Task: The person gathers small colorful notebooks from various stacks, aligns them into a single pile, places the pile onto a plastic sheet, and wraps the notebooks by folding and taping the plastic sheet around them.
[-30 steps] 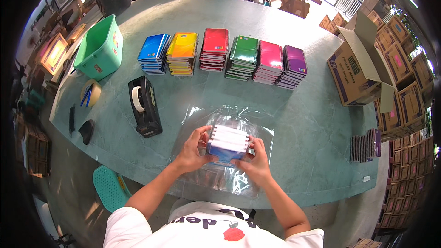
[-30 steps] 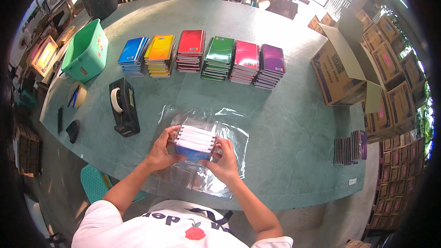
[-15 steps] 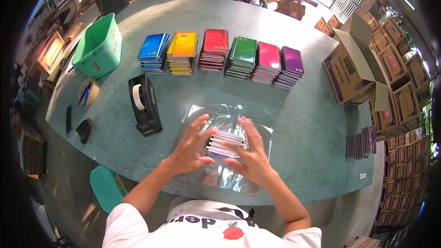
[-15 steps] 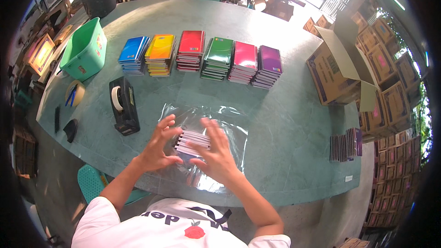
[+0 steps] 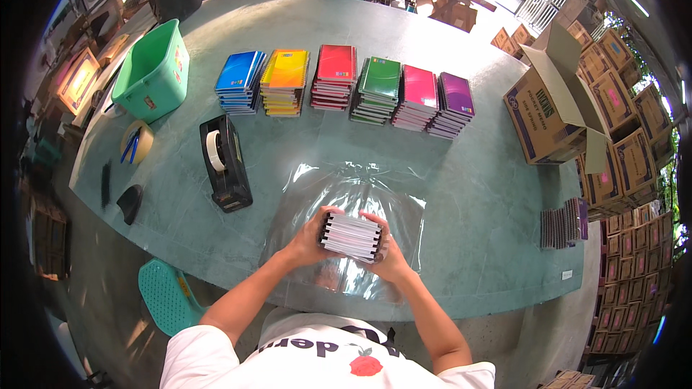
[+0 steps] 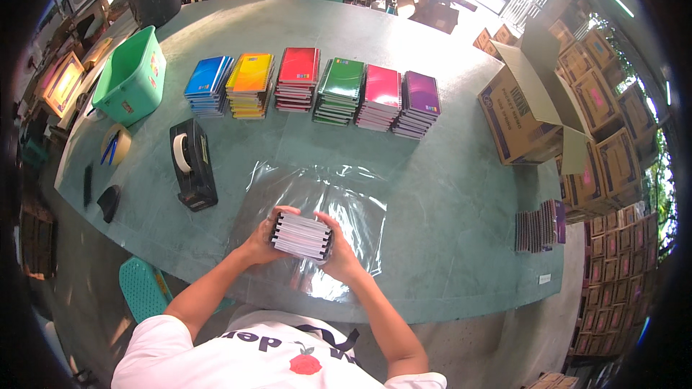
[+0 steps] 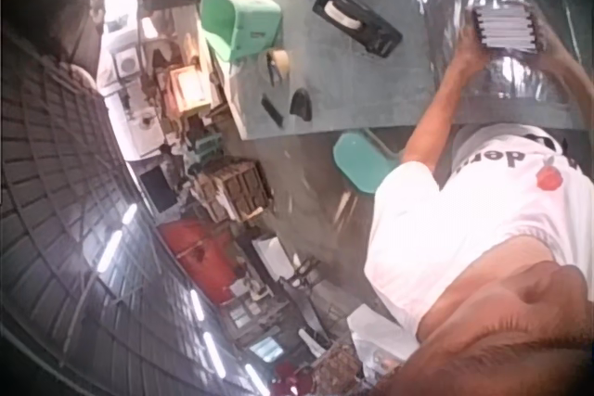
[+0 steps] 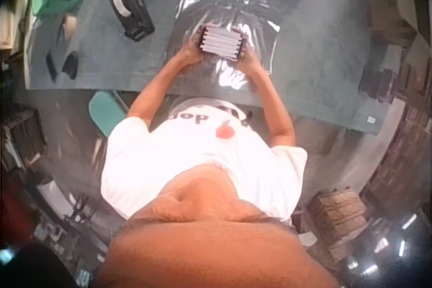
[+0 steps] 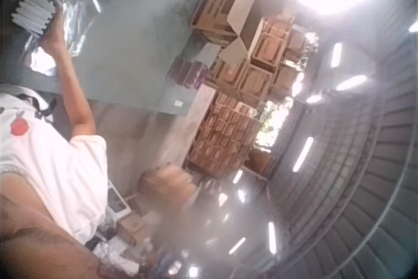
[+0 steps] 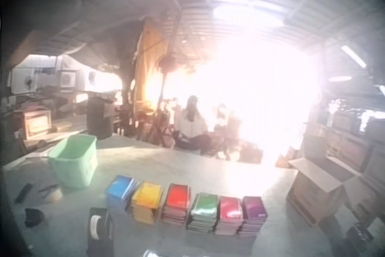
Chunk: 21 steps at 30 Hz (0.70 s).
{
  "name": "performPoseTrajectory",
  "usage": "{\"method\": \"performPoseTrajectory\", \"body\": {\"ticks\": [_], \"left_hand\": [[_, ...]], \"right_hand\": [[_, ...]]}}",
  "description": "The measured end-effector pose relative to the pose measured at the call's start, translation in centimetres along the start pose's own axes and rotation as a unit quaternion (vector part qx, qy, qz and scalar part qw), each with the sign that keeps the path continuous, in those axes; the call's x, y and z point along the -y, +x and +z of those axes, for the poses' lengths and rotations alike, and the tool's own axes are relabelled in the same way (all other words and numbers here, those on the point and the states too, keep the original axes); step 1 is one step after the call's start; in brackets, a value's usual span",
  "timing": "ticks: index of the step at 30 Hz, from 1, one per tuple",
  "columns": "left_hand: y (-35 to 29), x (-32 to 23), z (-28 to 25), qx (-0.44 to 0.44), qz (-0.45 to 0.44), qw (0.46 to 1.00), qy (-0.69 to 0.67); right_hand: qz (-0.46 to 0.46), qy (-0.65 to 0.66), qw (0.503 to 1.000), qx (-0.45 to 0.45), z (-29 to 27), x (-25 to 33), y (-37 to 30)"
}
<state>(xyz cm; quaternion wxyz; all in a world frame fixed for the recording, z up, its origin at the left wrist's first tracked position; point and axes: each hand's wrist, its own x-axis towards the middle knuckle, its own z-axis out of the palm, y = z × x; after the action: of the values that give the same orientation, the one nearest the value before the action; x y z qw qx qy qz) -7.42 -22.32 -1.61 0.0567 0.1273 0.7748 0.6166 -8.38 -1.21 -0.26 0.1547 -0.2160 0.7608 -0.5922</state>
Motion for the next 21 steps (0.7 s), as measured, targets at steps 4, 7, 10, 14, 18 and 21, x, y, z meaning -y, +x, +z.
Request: {"method": "performPoseTrajectory", "body": {"ticks": [4,7,10,14,18,21], "left_hand": [[-0.7,-5.9,-1.8,-0.072,0.144,0.969,0.188],[-1.4,-9.1,-3.5,-0.030,0.227,0.909,0.349],[-2.2,-10.9,-3.0,-0.056,0.292,0.934,0.197],[-4.1,-8.9,-4.1,-0.147,0.183,0.953,0.189],[-4.1,-4.5,-2.7,-0.146,0.087,0.970,0.171],[-3.7,-4.5,-1.9,-0.149,0.129,0.958,0.209]], "right_hand": [[-0.182,-0.200,0.957,-0.104,-1.1,4.7,-0.6],[-0.193,-0.370,0.908,-0.020,-2.3,7.4,-0.5],[-0.268,-0.373,0.888,-0.034,-1.7,9.2,0.2],[-0.159,-0.068,0.952,-0.253,-1.4,5.1,-3.6],[-0.165,-0.239,0.932,-0.217,0.6,2.5,-3.7],[-0.214,-0.329,0.892,-0.225,2.0,2.1,-2.8]]}}
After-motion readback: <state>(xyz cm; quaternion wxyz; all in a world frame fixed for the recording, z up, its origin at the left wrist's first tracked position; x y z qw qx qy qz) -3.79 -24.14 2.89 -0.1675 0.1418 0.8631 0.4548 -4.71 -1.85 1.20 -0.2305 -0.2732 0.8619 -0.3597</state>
